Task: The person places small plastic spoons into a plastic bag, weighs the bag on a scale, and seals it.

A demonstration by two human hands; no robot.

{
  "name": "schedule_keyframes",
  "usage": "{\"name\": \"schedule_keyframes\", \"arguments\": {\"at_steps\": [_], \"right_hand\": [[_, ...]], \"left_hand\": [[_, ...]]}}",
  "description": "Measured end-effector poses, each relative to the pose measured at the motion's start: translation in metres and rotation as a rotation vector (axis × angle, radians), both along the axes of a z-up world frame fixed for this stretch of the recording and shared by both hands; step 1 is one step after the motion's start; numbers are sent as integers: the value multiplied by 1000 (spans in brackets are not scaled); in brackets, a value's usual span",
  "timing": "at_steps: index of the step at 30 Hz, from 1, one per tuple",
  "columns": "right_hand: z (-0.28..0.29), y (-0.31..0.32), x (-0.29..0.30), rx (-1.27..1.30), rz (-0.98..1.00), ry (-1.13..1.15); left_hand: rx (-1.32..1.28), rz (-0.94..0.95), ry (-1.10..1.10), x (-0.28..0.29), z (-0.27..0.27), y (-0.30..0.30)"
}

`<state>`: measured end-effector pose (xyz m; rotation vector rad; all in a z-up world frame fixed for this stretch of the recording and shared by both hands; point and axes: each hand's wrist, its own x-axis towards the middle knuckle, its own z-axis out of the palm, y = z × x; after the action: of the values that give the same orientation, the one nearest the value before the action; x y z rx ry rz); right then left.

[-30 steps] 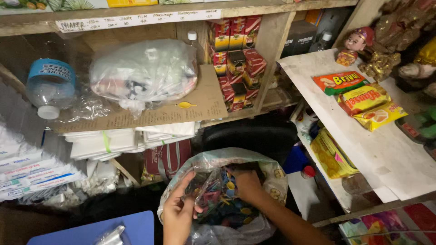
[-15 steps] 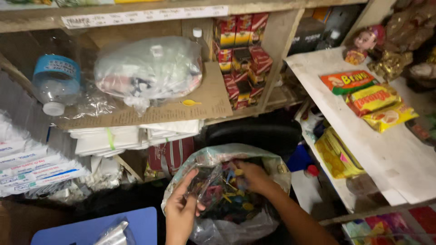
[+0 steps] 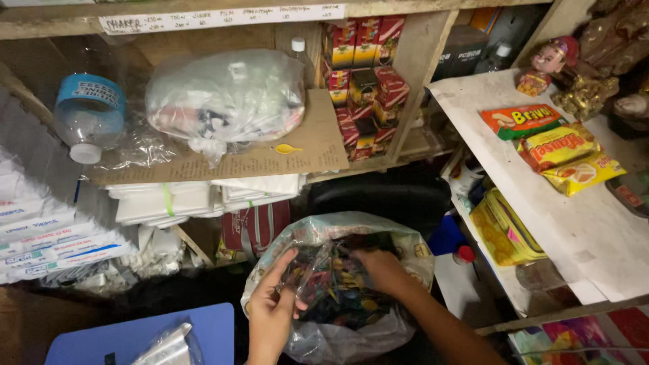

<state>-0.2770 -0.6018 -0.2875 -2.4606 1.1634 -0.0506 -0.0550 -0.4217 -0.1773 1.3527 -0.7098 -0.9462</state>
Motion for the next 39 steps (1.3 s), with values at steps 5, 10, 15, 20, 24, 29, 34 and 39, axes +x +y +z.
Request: {"name": "schedule_keyframes", "arguments": {"at_steps": [5, 10, 15, 20, 24, 29, 34, 39], "right_hand": [[-2, 0, 2, -27, 203, 258], [2, -34, 0, 250, 406, 283], [-27, -45, 10, 251, 336, 107], [-27, -39, 0, 311, 90, -169], [-19, -15, -5, 191, 121, -181], [17, -1, -2, 66, 202, -391], [30, 17, 19, 110, 100, -98], [21, 11, 17, 105, 9, 95]], "left_hand": [[53, -40, 9, -2, -1, 1], [1, -20, -15, -3, 1, 4], [-31, -5, 0, -5, -1, 6], [-2, -2, -13, -4, 3, 4], [-21, -11, 23, -6, 3, 5], [-38, -18, -3, -3, -5, 2], [-35, -32, 1, -5, -3, -2], [-31, -40, -10, -5, 3, 1]]}}
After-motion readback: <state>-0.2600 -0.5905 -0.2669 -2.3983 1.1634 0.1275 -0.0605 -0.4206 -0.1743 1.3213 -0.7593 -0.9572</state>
